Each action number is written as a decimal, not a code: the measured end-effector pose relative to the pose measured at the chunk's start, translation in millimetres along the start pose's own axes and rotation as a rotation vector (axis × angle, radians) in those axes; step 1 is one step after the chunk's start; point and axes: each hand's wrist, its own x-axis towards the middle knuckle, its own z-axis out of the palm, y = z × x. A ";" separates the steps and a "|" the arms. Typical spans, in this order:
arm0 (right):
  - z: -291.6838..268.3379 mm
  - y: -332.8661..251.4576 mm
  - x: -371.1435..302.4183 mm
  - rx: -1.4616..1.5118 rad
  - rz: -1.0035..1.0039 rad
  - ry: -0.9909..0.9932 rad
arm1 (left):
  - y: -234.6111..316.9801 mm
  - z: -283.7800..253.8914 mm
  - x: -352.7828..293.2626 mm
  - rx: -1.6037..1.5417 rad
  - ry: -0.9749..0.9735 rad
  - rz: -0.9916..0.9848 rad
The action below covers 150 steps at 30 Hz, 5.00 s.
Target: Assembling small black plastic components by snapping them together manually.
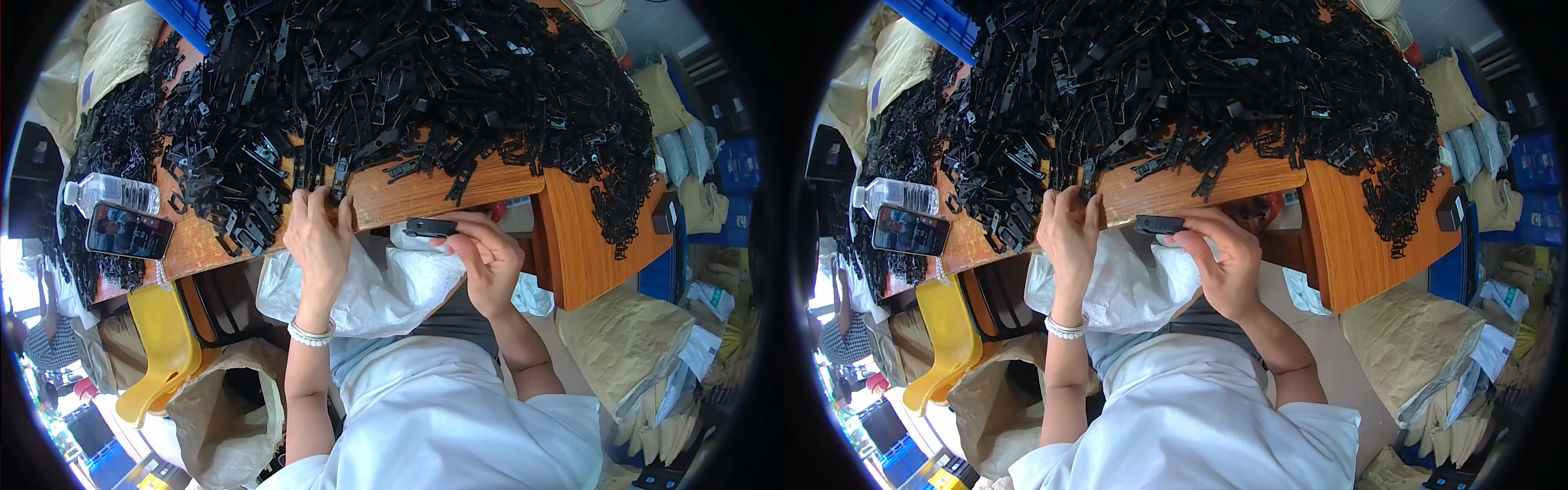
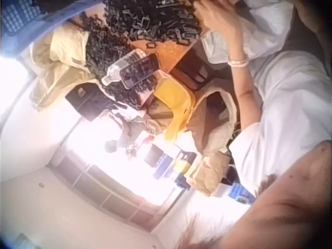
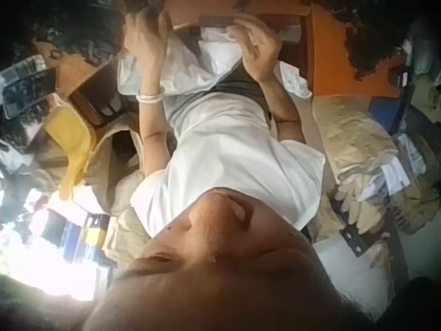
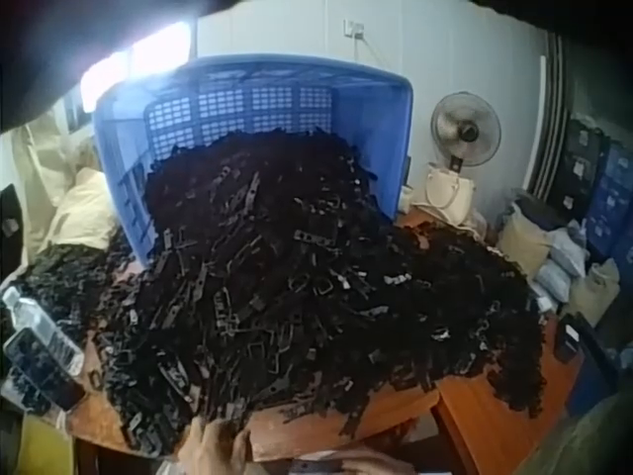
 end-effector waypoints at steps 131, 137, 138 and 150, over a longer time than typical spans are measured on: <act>14.2 32.1 8.9 0.401 0.338 -0.064 | -53.5 -69.8 125.2 0.248 -0.241 0.664; 12.5 21.7 21.4 0.874 0.345 -0.038 | 10.7 -78.9 52.7 -0.600 -0.363 0.402; 12.0 19.8 23.7 0.872 0.346 -0.035 | 17.7 -73.2 36.3 -0.689 -0.401 0.423; 11.7 14.5 26.5 0.414 0.061 -0.369 | 41.3 -36.7 -32.4 -1.476 -0.519 -0.477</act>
